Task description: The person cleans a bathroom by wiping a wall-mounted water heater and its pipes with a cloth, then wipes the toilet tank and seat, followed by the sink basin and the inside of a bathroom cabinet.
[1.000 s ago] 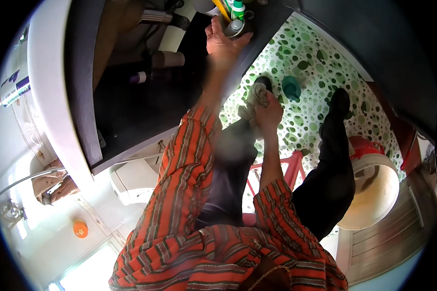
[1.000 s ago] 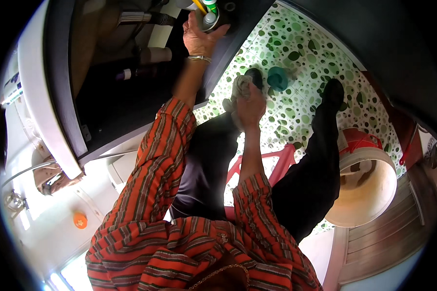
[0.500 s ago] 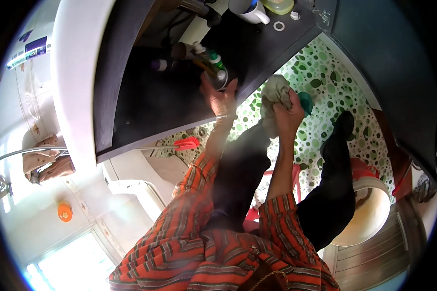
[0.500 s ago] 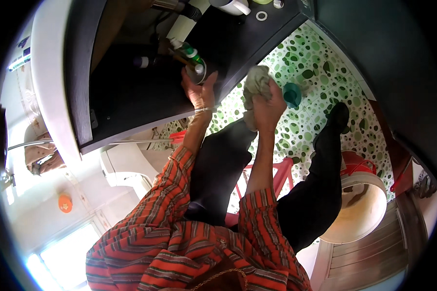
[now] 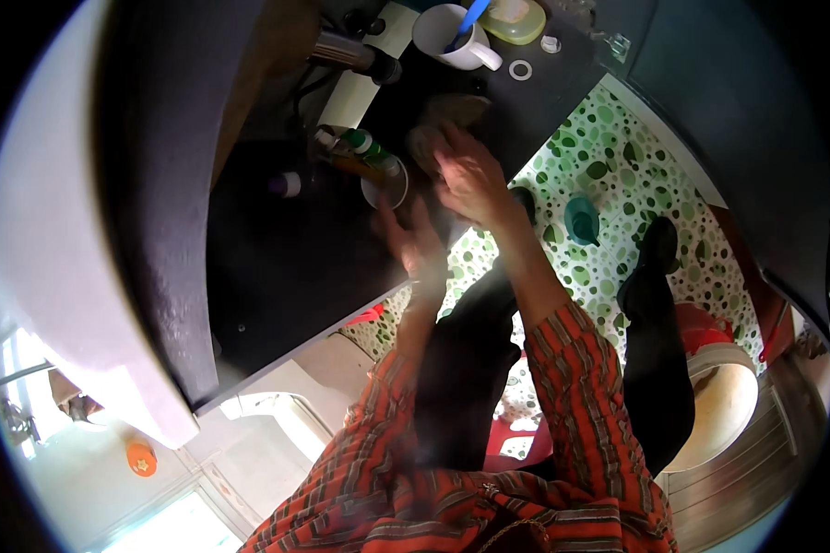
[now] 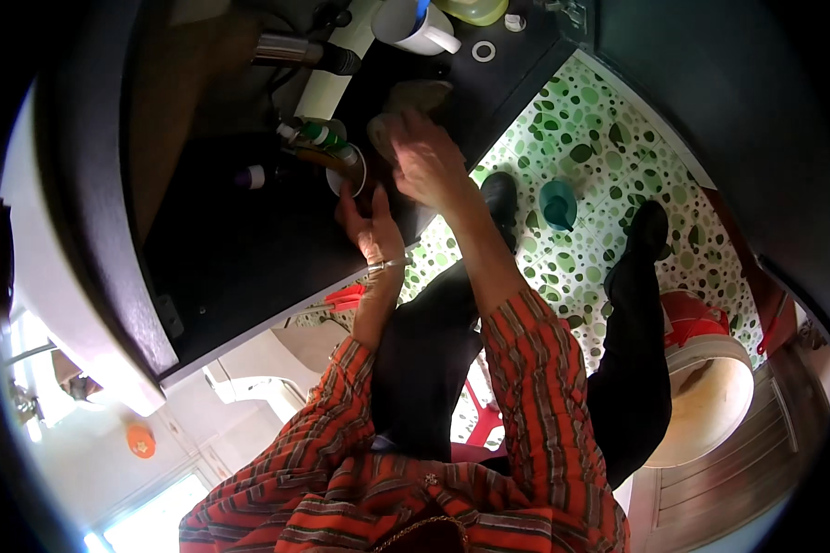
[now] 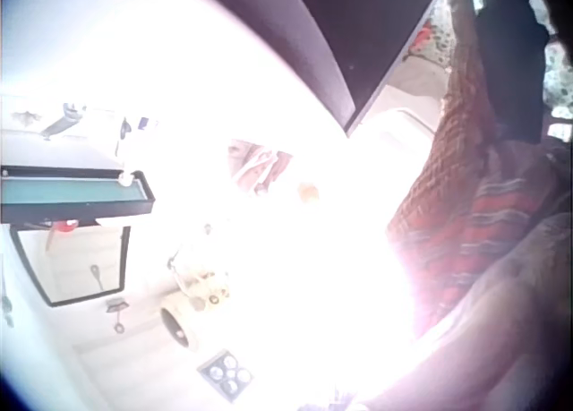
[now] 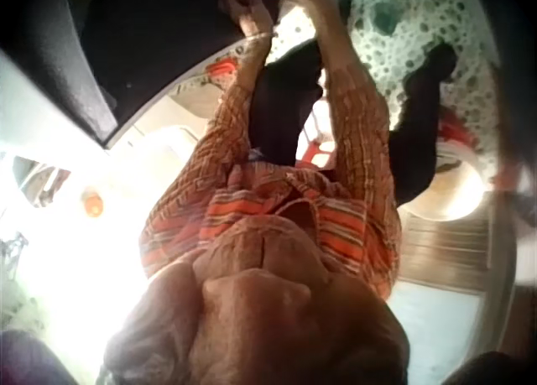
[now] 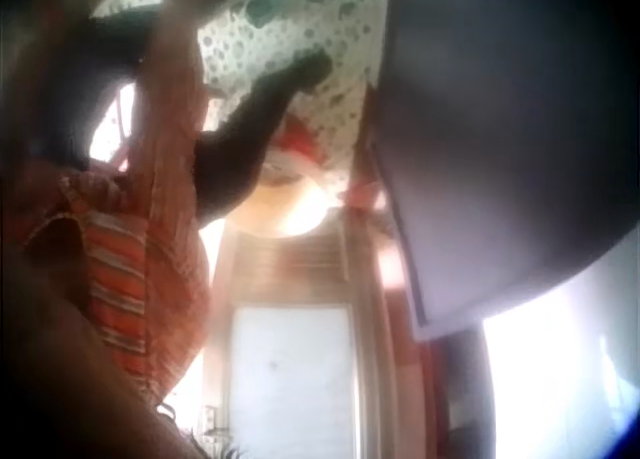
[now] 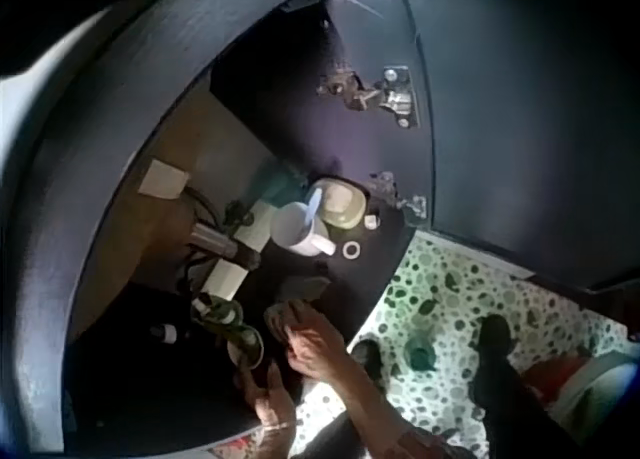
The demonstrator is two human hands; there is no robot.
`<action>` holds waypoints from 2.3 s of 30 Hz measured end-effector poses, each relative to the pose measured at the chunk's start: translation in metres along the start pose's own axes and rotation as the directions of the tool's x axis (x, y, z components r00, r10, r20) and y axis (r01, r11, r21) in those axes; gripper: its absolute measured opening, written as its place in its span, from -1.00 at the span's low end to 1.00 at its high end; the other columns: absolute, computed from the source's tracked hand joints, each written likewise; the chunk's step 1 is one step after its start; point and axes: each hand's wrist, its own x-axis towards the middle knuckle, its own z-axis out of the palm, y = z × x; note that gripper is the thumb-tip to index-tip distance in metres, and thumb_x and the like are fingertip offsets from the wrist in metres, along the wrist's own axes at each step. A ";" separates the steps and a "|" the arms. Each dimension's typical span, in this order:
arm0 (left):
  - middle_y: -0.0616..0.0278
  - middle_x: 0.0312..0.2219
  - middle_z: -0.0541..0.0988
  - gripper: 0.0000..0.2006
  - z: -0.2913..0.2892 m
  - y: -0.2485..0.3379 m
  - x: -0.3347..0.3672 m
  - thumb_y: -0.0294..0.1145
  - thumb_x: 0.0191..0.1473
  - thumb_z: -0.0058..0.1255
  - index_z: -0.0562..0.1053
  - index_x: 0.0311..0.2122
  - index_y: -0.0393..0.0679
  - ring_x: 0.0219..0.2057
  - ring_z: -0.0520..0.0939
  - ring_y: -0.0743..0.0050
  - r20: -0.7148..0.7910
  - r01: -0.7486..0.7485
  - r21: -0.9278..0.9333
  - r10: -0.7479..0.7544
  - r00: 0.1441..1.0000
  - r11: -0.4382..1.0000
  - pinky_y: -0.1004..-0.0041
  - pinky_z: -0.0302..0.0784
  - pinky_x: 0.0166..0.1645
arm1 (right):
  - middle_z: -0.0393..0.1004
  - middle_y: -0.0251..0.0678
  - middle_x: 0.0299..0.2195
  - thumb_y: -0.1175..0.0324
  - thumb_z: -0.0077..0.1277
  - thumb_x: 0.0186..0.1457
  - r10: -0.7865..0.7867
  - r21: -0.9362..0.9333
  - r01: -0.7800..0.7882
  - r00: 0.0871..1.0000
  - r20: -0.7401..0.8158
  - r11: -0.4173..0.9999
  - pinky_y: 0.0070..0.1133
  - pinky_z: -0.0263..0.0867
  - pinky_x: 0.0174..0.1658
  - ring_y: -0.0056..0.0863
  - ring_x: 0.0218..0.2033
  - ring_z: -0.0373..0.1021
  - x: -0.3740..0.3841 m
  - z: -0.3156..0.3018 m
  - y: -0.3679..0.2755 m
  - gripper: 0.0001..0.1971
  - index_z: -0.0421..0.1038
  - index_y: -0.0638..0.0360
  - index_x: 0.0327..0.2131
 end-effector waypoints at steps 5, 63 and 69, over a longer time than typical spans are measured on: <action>-0.05 -0.04 0.21 -0.23 -0.001 0.015 -0.007 -0.28 -0.19 0.18 0.10 0.14 -0.24 -0.07 0.34 0.12 0.028 -0.060 0.179 0.056 0.998 0.982 0.34 0.28 0.00 | 0.38 -0.14 -0.30 0.47 -0.02 -0.19 -0.069 -0.095 0.073 0.997 0.047 0.993 -0.41 0.34 -0.30 -0.21 -0.28 0.36 0.041 0.021 0.017 -0.66 0.30 0.22 -0.22; 0.02 -0.30 0.44 -0.67 -0.040 0.009 0.076 -0.28 -0.02 -0.11 0.38 -0.17 -0.26 -0.35 0.48 0.18 0.520 -0.735 0.662 0.615 0.593 0.149 0.33 0.42 -0.30 | 0.41 -0.30 -0.36 0.49 0.06 -0.36 0.102 0.132 -0.076 0.974 -0.200 0.988 -0.36 0.30 -0.28 -0.18 -0.33 0.32 -0.012 -0.004 0.006 -0.59 0.32 0.05 -0.27; 0.09 -0.42 0.46 -0.78 -0.034 0.046 0.067 -0.32 -0.03 -0.11 0.42 -0.29 -0.20 -0.39 0.49 0.21 0.239 -0.563 0.535 0.527 0.816 0.630 0.35 0.42 -0.34 | 0.39 -0.26 -0.29 0.49 0.07 -0.36 0.095 0.169 -0.062 0.977 -0.193 0.984 -0.36 0.30 -0.25 -0.16 -0.29 0.32 -0.012 -0.001 0.008 -0.56 0.33 0.05 -0.24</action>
